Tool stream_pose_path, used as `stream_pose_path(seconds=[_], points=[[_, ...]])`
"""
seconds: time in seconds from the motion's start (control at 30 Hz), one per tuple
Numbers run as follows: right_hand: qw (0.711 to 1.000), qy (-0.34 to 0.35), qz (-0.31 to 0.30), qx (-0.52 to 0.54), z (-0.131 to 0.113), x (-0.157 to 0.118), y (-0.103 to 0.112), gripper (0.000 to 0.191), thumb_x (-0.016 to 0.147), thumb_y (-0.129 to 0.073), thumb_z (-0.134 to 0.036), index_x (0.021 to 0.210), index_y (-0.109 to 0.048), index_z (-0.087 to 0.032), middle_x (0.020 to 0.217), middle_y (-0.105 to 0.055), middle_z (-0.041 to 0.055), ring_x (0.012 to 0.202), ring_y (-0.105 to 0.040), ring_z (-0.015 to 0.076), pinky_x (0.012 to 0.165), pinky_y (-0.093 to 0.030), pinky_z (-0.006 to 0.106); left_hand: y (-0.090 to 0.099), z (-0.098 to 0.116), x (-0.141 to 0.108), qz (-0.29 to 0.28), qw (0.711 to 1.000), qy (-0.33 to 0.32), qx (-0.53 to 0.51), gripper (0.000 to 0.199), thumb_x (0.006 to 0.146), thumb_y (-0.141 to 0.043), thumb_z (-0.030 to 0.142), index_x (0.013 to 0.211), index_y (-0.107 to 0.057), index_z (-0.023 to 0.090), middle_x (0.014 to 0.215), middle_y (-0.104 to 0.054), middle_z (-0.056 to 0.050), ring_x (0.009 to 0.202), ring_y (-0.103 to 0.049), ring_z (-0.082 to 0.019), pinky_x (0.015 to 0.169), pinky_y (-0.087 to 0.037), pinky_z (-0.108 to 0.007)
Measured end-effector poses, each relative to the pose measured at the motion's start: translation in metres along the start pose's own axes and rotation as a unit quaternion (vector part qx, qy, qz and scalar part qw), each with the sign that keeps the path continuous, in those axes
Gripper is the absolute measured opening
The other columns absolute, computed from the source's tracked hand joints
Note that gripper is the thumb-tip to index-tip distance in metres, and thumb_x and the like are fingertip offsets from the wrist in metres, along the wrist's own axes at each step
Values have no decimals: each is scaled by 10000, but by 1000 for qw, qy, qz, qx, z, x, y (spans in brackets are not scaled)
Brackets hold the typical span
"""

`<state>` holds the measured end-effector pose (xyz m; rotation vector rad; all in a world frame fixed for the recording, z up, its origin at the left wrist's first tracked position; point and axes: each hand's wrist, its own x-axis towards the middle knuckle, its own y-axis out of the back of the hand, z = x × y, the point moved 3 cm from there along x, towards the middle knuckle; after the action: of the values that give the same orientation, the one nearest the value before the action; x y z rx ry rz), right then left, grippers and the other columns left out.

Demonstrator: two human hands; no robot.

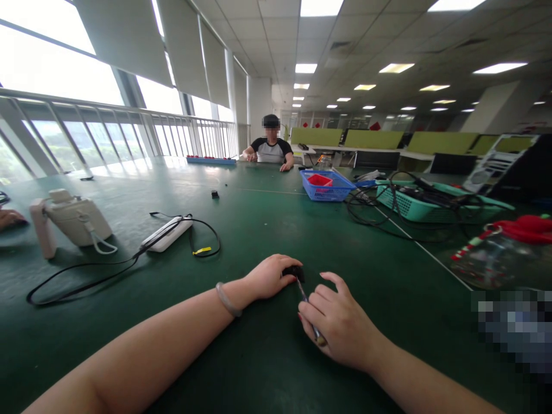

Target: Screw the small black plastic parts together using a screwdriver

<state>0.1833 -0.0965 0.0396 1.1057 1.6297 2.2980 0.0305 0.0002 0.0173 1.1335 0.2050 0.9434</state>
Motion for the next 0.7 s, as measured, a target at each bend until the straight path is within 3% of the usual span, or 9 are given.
stream_pose_path(seconds=[0.33, 0.7], points=[[1000, -4, 10, 9, 4, 0, -2, 128, 875, -503, -171, 838, -620, -209, 716, -585, 1, 705, -509, 155, 1025, -296, 473, -2, -2, 1, 0, 1000, -3, 2, 372, 860, -609, 256, 1230, -587, 232, 1227, -647, -43, 1134, -582, -212, 1032, -429, -353], [990, -36, 103, 91, 22, -3, 3, 90, 883, -536, -175, 841, -607, -209, 699, -593, -17, 692, -540, 139, 998, -334, 440, -3, -3, 1, 3, 1000, 4, -5, 417, 856, -616, 259, 1268, -556, 244, 1234, -640, -44, 1136, -578, -217, 1020, -436, -358]])
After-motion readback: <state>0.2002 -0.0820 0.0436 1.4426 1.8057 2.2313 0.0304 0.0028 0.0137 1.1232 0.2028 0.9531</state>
